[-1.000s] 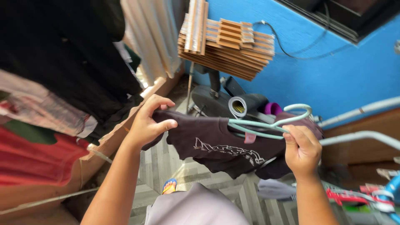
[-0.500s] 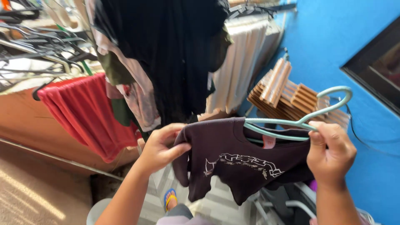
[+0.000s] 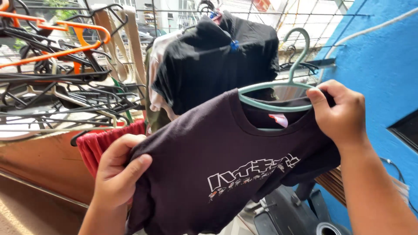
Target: Hanging wet laundry on a clothes rack and hangers for drying.
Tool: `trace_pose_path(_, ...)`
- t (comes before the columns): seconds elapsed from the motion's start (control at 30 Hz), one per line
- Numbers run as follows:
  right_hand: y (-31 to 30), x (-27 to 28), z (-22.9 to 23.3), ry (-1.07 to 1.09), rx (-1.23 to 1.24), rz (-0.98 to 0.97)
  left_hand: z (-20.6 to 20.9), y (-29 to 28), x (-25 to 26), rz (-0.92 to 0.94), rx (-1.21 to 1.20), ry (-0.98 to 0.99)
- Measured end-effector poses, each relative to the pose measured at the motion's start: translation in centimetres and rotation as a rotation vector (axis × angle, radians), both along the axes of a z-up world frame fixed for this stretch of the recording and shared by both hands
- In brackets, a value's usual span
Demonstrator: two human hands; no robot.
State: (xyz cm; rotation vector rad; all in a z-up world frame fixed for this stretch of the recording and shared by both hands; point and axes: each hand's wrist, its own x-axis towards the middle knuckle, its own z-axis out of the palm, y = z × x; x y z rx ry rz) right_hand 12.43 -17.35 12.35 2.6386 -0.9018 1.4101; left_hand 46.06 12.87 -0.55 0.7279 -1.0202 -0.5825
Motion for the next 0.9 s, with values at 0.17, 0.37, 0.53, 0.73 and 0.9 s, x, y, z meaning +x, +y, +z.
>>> trace_pose_path(0.17, -3.1, 5.4, 3.7, 0.017, 0.136, 0.048, 4.5, -0.2, 2.2, 0.118, -0.026, 0.081)
trace_pose_path(0.37, -8.5, 11.1, 7.6, 0.049, 0.27, 0.133, 9.3, -2.5, 4.2, 0.263, -0.021, 0.154)
trace_pose_path(0.53, -12.1, 14.8, 10.7, 0.101, 0.343, 0.12, 13.3, -4.4, 3.5, 0.379, -0.019, 0.194)
trace_pose_path(0.73, -19.2, 18.8, 13.6, 0.019, 0.314, 0.455, 16.2, -9.0, 3.4, 0.457, -0.047, 0.231)
trace_pose_path(0.9, -18.3, 21.9, 16.5, 0.12, 0.485, 0.09, 18.9, -12.3, 2.9, 0.58, -0.06, 0.043)
